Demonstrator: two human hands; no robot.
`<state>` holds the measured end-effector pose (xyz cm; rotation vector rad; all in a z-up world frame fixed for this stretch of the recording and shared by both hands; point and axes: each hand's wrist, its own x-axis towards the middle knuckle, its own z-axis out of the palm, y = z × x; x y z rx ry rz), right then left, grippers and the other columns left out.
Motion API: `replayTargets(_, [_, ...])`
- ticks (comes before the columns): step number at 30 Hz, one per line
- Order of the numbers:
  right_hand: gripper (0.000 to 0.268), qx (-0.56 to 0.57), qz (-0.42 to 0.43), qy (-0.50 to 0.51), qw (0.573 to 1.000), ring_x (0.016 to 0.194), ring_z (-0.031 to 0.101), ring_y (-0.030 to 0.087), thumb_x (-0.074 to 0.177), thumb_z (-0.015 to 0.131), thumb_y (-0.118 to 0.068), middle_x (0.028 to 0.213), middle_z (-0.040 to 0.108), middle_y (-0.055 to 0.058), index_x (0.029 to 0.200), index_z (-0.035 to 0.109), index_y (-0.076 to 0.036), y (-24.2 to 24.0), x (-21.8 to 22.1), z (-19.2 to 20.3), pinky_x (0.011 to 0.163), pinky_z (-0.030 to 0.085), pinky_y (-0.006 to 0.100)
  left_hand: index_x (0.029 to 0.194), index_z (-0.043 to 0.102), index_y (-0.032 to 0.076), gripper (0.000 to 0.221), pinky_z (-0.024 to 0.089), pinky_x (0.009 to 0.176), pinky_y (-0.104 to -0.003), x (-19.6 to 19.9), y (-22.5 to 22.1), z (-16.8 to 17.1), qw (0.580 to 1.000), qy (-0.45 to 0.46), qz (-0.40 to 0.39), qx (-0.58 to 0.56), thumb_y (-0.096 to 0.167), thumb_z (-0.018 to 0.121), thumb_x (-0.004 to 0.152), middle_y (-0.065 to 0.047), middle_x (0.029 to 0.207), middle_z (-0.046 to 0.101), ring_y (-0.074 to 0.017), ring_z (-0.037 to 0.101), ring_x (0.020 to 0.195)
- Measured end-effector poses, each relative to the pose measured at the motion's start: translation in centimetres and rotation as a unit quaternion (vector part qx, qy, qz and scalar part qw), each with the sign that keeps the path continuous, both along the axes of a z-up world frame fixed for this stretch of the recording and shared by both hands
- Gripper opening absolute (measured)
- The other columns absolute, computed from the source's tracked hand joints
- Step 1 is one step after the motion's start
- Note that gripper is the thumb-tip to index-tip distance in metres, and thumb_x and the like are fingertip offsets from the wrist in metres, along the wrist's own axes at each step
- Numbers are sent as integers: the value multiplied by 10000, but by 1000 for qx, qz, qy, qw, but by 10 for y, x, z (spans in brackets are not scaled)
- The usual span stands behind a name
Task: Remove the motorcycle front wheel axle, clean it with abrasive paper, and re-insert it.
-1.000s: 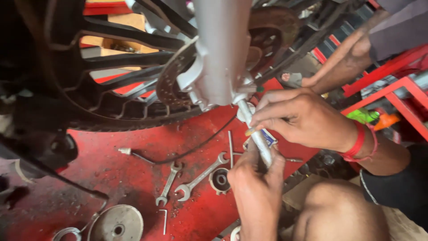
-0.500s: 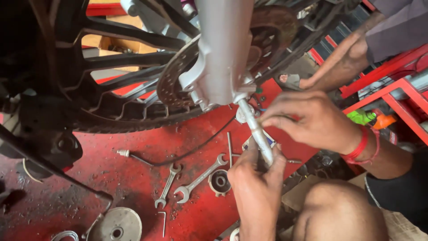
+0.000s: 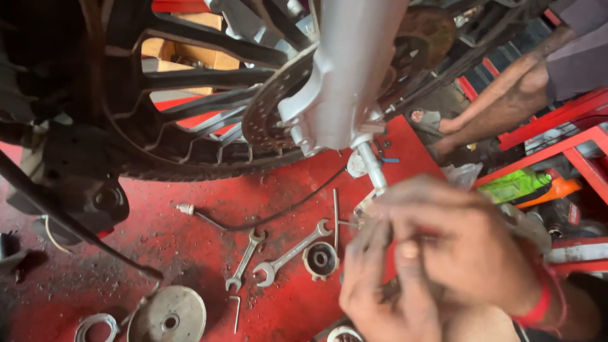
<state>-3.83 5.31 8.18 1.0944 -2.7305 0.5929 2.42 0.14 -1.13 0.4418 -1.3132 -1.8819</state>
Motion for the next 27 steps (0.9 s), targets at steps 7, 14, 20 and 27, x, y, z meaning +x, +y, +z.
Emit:
replayTargets(7, [276,3,-24,7,1000,1066,774,210,840,703,-16,1126,783,98,1113,743,4,13,24,-33,883,617,303,1111,687,-76,176,569,783,-296,-15,37,-45,900,83,-118,412,27,744,981,-169,942,753,-154,688,849])
replayTargets(14, [335,3,-14,14,1000,1200,712,258,847,664,21,1225,729,152,1181,698,24,6,39,-49,1010,563,330,980,771,-70,152,595,717,-283,-27,-1,-50,891,-36,-45,450,41,689,915,-141,881,808,-143,727,765])
replayTargets(20, [536,-189,-83,-72,976,1410,516,288,884,585,45,1480,519,247,1401,455,97,21,23,-75,1158,435,367,1139,723,-41,148,628,976,-342,-34,-18,-59,999,36,9,-28,7,671,1009,-178,1132,784,-300,800,1056])
replayTargets(27, [527,-90,-146,-191,967,1302,585,204,1032,515,-82,1469,637,204,1533,474,75,44,19,-83,1035,472,313,1232,644,-129,373,564,1014,-455,-25,-17,-49,993,51,-84,-66,139,628,973,-308,1221,689,-428,705,1162])
